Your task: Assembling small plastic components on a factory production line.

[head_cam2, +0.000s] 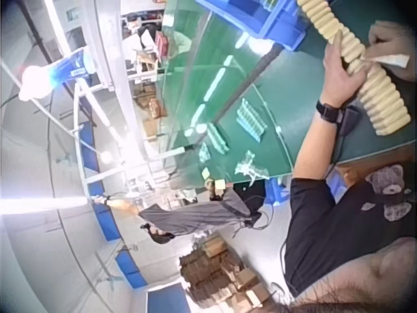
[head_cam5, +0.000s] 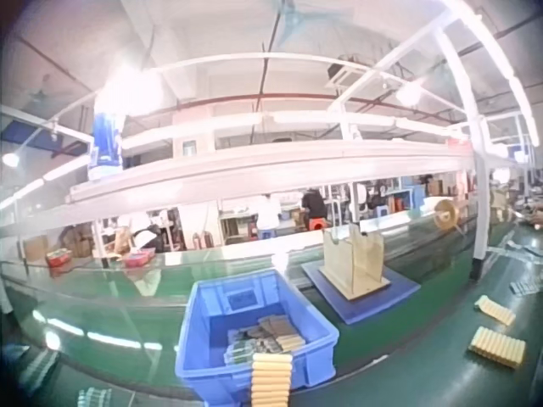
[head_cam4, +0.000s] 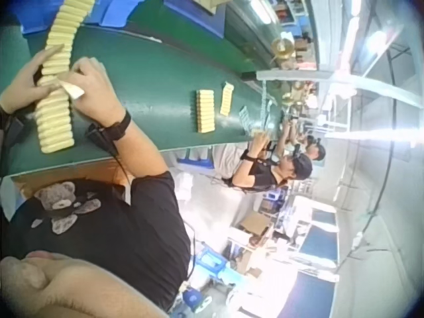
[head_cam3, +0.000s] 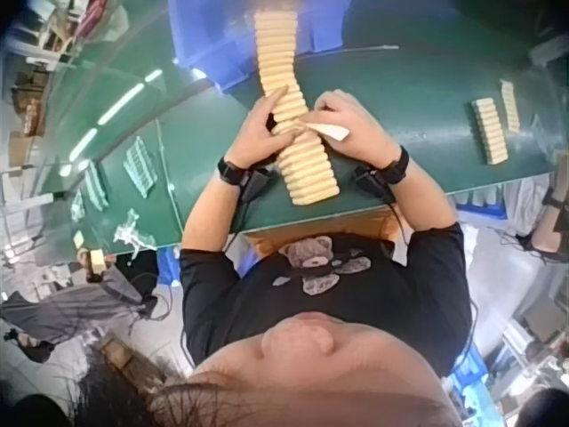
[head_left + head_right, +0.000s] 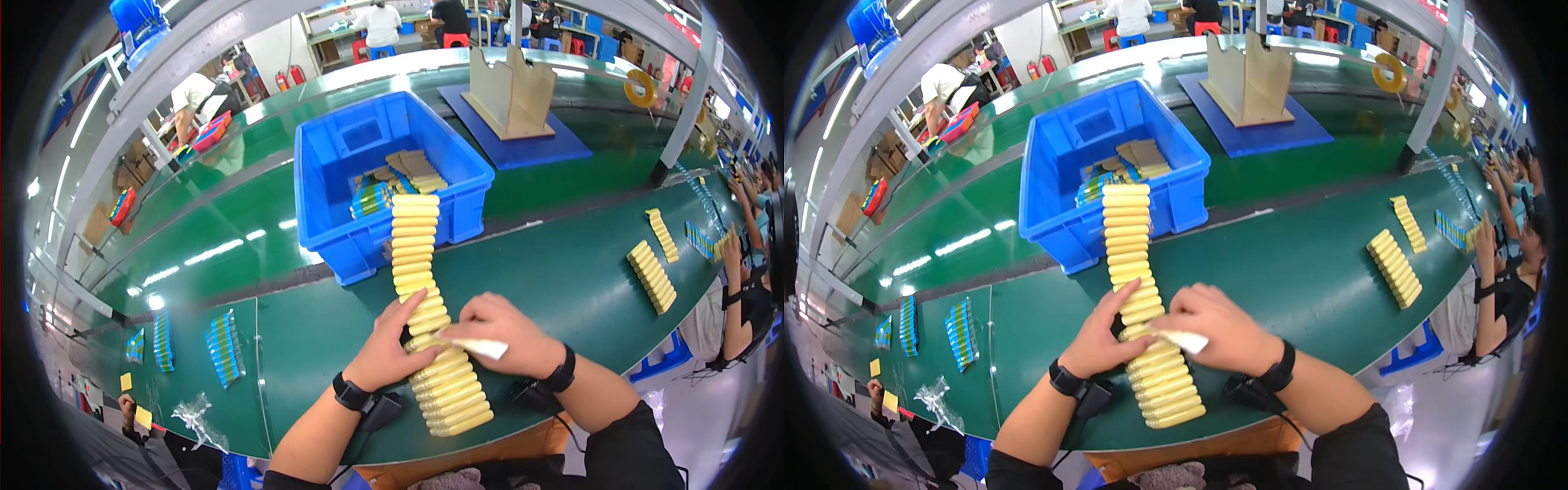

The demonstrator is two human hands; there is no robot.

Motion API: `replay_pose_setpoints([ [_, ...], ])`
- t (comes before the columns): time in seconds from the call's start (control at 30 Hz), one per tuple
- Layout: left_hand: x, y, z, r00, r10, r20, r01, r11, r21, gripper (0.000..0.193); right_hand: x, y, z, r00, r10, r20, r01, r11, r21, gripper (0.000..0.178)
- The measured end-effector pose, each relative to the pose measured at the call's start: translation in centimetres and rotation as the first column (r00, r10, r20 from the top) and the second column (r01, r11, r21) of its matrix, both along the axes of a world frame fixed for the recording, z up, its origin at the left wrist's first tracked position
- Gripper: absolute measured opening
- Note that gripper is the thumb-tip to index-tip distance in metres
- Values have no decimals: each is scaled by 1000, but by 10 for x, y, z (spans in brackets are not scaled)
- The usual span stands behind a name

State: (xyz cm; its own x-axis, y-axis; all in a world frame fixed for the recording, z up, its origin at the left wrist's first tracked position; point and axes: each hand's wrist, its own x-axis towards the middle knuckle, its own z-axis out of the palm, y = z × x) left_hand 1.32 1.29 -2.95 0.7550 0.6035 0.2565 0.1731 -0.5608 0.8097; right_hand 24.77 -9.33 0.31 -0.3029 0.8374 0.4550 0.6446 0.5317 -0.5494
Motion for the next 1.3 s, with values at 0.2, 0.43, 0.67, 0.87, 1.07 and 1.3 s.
replay_pose_setpoints([
  [0.2,-3,8,-1,990,-65,129,107,928,-356,88,28,0,2,959,-215,-187,197,974,-108,13],
  [0.43,-9,-19,24,931,-287,226,329,929,-173,93,15,-22,1,777,1,-630,-236,928,-290,17],
  [0.67,0,-45,38,901,-246,359,388,827,-407,93,4,-42,11,710,48,-703,-628,494,-601,31],
  [0.87,1,-29,45,899,-34,437,329,710,-623,89,5,-40,17,709,258,-657,-703,174,-690,32],
  [1.07,2,-2,11,999,-43,-4,42,989,-142,77,12,-39,10,788,189,-586,-615,233,-753,33],
  [1.3,-4,0,-6,996,-39,-80,27,989,-147,77,32,-18,18,790,368,-491,-512,-46,-858,31],
])
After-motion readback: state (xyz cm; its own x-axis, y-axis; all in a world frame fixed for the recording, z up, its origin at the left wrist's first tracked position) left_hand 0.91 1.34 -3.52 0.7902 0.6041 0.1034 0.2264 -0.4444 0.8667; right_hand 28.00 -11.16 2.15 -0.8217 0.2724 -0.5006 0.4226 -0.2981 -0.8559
